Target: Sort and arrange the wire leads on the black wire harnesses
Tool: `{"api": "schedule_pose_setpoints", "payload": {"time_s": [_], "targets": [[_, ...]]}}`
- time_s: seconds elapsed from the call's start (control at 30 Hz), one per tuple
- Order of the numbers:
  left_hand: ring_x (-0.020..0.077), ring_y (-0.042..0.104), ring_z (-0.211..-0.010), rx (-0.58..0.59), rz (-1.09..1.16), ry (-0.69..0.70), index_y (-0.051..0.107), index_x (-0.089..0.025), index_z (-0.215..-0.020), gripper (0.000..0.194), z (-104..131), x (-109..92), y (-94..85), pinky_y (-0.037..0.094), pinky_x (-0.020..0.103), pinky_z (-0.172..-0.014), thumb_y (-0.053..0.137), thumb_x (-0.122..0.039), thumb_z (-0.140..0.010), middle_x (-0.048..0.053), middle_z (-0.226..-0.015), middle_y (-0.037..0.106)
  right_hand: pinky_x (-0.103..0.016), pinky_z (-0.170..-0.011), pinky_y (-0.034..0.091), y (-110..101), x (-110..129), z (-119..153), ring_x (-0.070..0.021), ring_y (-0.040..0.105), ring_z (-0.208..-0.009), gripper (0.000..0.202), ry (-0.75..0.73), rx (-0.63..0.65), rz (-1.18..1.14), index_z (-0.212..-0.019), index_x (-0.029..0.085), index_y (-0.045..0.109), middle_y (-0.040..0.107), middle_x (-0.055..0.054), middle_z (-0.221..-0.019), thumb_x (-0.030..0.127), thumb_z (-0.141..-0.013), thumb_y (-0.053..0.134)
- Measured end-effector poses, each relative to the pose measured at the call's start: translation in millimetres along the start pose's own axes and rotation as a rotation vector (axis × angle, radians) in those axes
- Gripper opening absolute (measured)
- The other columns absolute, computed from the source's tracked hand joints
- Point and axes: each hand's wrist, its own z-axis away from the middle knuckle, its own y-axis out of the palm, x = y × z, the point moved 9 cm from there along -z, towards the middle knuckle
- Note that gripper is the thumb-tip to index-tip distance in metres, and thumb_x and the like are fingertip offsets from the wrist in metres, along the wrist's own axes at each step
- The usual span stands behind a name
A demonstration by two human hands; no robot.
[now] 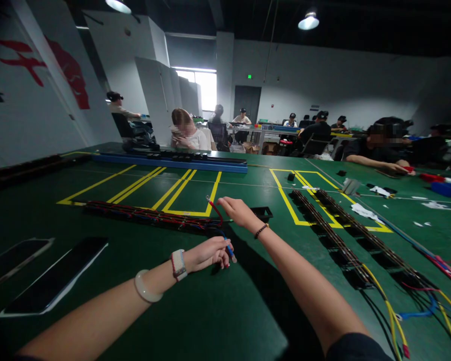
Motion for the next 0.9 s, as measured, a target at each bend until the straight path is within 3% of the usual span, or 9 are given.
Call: {"api": "schedule_pose_setpoints", "payload": {"time_s": [0.1, 0.2, 0.37, 0.5, 0.63, 0.73, 0.9], "targets": [[0.0128, 0.062, -0.056, 0.006, 0.005, -0.002, 0.050, -0.013, -0.084, 0.026, 1, -1, 0.9, 0.043, 0.024, -0.056, 0.051, -0.038, -0.088, 0.010, -0.072, 0.068, -0.028, -0.074, 0.041, -10, -26, 25, -0.0174, 0.060, -0.081, 0.043, -0.008, -0.145, 0.084, -0.107, 0.016, 0.063, 0.068, -0.007, -0.091, 0.043, -0.098, 0.030], [0.0126, 0.061, -0.056, -0.028, 0.014, 0.007, 0.050, -0.013, -0.084, 0.024, 1, -2, -1.5, 0.042, 0.024, -0.057, 0.053, -0.037, -0.087, 0.009, -0.071, 0.067, -0.034, -0.089, 0.037, 5, -40, 44, -0.0215, 0.057, -0.097, 0.031, -0.081, -0.194, 0.263, -0.112, 0.018, 0.063, 0.067, -0.009, -0.104, 0.038, -0.093, 0.048], [0.0100, 0.060, -0.061, -0.121, 0.073, -0.013, 0.052, -0.011, -0.084, 0.013, 3, -3, -6.8, 0.040, 0.021, -0.057, 0.055, -0.024, -0.086, 0.011, -0.081, 0.068, -0.034, -0.097, 0.030, 36, -49, 56, -0.0186, 0.056, -0.099, 0.023, -0.155, -0.170, 0.345, -0.109, 0.021, 0.065, 0.067, -0.006, -0.102, 0.028, -0.093, 0.050], [0.0061, 0.052, -0.052, -0.227, 0.024, -0.007, 0.054, -0.011, -0.079, 0.012, 9, -13, -12.3, 0.033, 0.019, -0.048, 0.058, -0.022, -0.082, 0.007, -0.076, 0.067, -0.035, -0.097, 0.026, 37, -52, 56, -0.0178, 0.056, -0.093, 0.021, -0.117, -0.177, 0.341, -0.107, 0.024, 0.066, 0.068, -0.004, -0.097, 0.026, -0.093, 0.050], [0.0052, 0.038, -0.036, -0.244, -0.243, -0.055, 0.052, -0.012, -0.068, 0.028, 16, -25, -15.0, 0.025, 0.021, -0.040, 0.051, -0.034, -0.086, -0.001, -0.052, 0.055, -0.036, -0.095, 0.024, 34, -51, 58, -0.0176, 0.055, -0.093, 0.021, -0.098, -0.187, 0.327, -0.107, 0.024, 0.066, 0.068, -0.004, -0.095, 0.027, -0.093, 0.050], [0.0048, 0.029, -0.032, -0.177, -0.544, -0.100, 0.050, -0.014, -0.061, 0.038, 19, -33, -16.6, 0.020, 0.021, -0.038, 0.051, -0.044, -0.084, -0.006, -0.038, 0.040, -0.036, -0.095, 0.022, 32, -49, 59, -0.0175, 0.054, -0.093, 0.020, -0.095, -0.188, 0.319, -0.106, 0.024, 0.065, 0.067, -0.004, -0.095, 0.027, -0.093, 0.050], [0.0078, 0.040, -0.037, -0.155, -0.933, -0.120, 0.049, -0.017, -0.069, 0.026, 21, -47, -29.2, 0.026, 0.021, -0.041, 0.053, -0.038, -0.082, -0.002, -0.052, 0.055, -0.036, -0.095, 0.022, 33, -48, 58, -0.0176, 0.054, -0.092, 0.020, -0.089, -0.172, 0.317, -0.105, 0.022, 0.065, 0.067, -0.004, -0.095, 0.024, -0.092, 0.050]]}}
